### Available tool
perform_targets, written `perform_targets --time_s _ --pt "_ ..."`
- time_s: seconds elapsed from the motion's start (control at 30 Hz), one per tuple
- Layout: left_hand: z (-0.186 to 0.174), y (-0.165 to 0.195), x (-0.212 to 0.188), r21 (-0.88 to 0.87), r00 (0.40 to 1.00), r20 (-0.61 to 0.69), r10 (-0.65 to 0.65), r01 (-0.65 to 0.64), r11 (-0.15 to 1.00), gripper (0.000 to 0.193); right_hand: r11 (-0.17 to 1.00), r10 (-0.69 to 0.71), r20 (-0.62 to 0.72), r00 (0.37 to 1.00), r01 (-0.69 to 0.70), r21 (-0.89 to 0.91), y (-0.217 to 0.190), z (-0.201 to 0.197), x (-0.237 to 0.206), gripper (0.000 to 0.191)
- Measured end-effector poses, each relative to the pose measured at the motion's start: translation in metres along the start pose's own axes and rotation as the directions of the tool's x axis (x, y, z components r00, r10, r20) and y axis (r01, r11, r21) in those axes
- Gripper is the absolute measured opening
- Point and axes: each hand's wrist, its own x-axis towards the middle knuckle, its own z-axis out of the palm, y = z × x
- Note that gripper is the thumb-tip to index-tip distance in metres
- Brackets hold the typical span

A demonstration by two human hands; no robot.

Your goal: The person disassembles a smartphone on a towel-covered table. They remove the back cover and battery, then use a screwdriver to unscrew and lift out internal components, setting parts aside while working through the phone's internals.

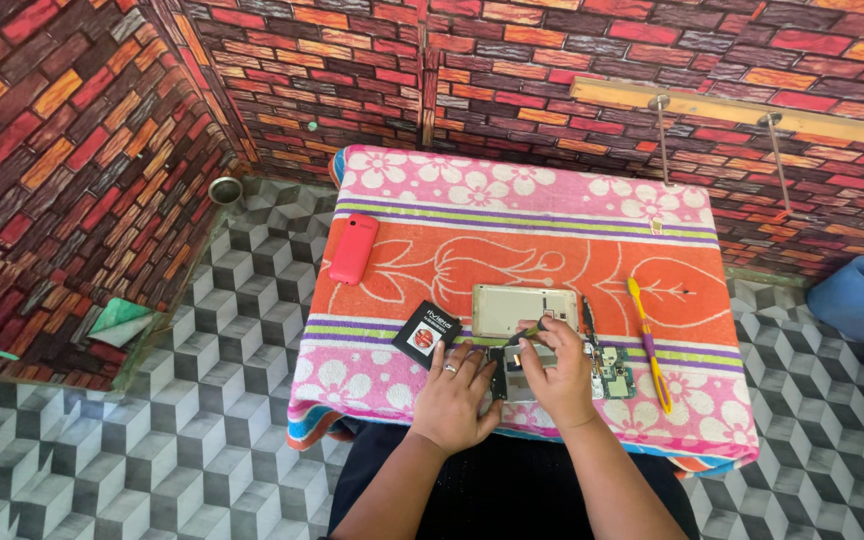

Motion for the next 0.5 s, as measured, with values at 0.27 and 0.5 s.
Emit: perform_targets --time_s 0.27,0.5 --pt "0.0010 -0.0016 -0.0005 -0.009 1.000 0.011 -0.007 0.007 1.000 0.058 0.981 -0.001 -0.048 0.999 -0.009 -0.194 0.0024 0.0028 0.0029 0.050" --pt "0.0010 -0.0010 -0.0004 -0.006 1.000 0.005 -0.005 0.005 1.000 0.058 0.999 0.048 0.044 0.998 -0.047 -0.016 0.0052 0.0032 0.0070 0.042"
